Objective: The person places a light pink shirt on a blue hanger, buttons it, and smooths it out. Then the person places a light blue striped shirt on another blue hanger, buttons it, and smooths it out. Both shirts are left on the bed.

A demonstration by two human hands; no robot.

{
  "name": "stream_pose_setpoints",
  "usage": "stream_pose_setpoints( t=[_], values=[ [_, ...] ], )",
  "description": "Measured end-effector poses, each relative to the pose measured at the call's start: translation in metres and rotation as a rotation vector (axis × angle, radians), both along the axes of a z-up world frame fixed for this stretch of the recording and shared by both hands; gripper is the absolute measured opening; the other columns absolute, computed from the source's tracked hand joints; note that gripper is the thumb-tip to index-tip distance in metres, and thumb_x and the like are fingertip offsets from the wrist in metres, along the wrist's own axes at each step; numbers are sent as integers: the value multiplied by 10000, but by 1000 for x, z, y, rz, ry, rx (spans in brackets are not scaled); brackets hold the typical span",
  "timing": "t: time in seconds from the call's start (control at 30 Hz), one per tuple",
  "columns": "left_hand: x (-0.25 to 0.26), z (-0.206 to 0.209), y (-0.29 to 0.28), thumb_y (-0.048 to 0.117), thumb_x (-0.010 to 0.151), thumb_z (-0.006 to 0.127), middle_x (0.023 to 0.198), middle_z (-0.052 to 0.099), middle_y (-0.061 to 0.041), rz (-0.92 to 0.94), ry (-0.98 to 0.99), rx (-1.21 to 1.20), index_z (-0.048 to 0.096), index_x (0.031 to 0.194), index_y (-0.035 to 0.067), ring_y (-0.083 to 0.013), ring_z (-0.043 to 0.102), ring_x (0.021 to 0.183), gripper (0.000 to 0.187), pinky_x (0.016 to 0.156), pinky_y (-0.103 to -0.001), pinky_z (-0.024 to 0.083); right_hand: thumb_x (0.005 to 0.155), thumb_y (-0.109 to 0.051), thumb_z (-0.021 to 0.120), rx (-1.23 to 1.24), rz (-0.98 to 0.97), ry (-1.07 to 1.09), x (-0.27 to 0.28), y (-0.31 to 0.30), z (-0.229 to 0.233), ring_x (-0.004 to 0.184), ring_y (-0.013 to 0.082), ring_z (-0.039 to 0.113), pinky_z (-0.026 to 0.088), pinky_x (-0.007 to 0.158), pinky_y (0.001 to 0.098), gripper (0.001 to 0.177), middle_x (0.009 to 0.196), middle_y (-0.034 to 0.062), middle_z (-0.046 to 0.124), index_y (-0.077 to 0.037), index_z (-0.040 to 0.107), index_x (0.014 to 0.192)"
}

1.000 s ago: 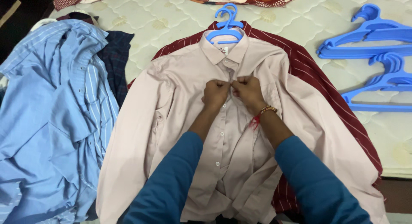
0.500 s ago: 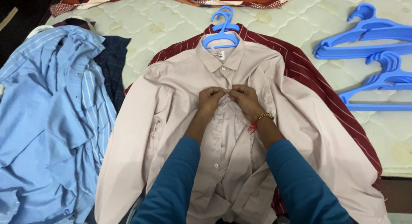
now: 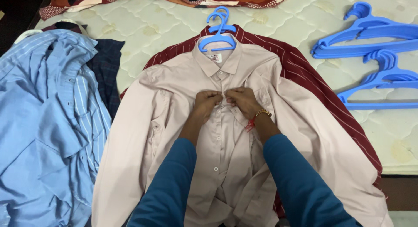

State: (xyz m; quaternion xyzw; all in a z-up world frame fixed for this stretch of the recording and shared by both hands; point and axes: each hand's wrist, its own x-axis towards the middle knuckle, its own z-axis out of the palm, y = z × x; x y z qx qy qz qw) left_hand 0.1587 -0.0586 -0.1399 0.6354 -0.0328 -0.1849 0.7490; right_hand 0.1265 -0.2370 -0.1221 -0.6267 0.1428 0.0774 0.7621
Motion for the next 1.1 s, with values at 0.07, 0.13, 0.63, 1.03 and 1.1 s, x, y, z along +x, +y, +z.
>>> stream_pose_setpoints(
  t=[0.07,0.13,0.63,1.03,1.1],
  values=[
    [2,9,0,15,821,712,760,706,-45,40,72,60,754,892,-70,-96,577,645,118,622,-237,470,875,-120,756,-22,-13,-9,1,2,-4,668,119,641,498,596,243,160,787,52,700,17,715,948],
    [2,17,-2,37,837,712,742,703,-59,69,125,79,746,877,-71,-102,581,626,120,613,-240,475,872,-122,767,-35,-25,-31,1,5,-9,655,115,637,493,585,239,167,782,52,701,20,723,948],
    [-16,18,-9,87,852,778,708,687,-43,176,18,-43,759,868,-61,-79,553,580,150,530,-238,434,897,-91,691,131,-46,-91,-16,2,-1,718,95,627,473,632,236,139,833,35,721,7,756,972],
    [-36,12,-17,139,888,773,717,723,-29,327,-348,296,750,920,-32,-70,610,629,175,584,-252,504,951,-91,698,181,23,-219,-18,0,-15,714,91,610,500,692,236,129,836,41,709,15,746,1005],
    [-37,10,-14,131,893,768,770,728,-24,292,-358,263,738,988,-37,-74,631,671,195,616,-260,531,961,-77,690,59,28,-240,-18,3,-11,766,105,623,508,729,248,184,888,57,715,46,733,1091]
  ],
)
